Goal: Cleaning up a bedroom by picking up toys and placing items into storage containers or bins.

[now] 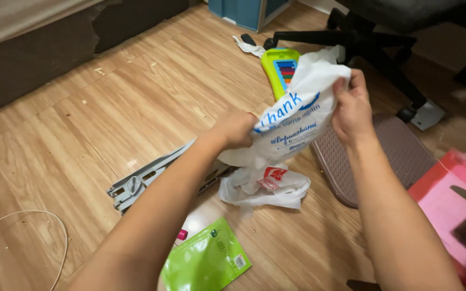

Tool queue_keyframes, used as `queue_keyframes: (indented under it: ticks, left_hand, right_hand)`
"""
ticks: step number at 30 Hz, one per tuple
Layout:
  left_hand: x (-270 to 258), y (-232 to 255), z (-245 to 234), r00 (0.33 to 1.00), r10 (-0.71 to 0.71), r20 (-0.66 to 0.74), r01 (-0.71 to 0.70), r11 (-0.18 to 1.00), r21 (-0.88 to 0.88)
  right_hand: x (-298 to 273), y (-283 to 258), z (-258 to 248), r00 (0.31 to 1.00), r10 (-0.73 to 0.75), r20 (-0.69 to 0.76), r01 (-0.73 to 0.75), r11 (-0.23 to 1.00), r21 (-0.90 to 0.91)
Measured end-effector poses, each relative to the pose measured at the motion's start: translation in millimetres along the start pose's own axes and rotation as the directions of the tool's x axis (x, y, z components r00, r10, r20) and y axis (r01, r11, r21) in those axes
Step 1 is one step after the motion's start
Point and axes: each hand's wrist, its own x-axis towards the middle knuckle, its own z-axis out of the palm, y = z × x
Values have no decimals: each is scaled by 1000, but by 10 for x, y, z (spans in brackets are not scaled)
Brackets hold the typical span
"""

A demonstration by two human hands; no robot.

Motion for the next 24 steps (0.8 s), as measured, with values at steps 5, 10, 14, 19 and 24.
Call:
queue_keyframes:
  ticks: [5, 10, 14, 19, 24]
  left_hand:
    - [212, 195, 250, 959, 280, 38, -282, 958, 49]
    - [40, 567, -256, 751, 409, -519, -409, 904, 121]
    - [40, 606, -70, 588, 169, -791, -388, 917, -92]
    - [322, 437, 746, 698, -496, -516, -121, 629, -768]
    - [-98, -14, 2134, 966, -223, 128, 257, 862, -437]
  right_hand:
    - [-37, 346, 136, 967, 4, -255, -123, 883, -452]
    - [-202, 567, 253, 854, 519, 28, -520, 852, 54]
    - [-335, 418, 396, 796, 601, 77, -604, 778, 170]
    - [-342, 676, -183, 740, 668, 82, -660, 697, 278]
    - [-557, 559, -310, 794, 450, -409, -441, 889, 120]
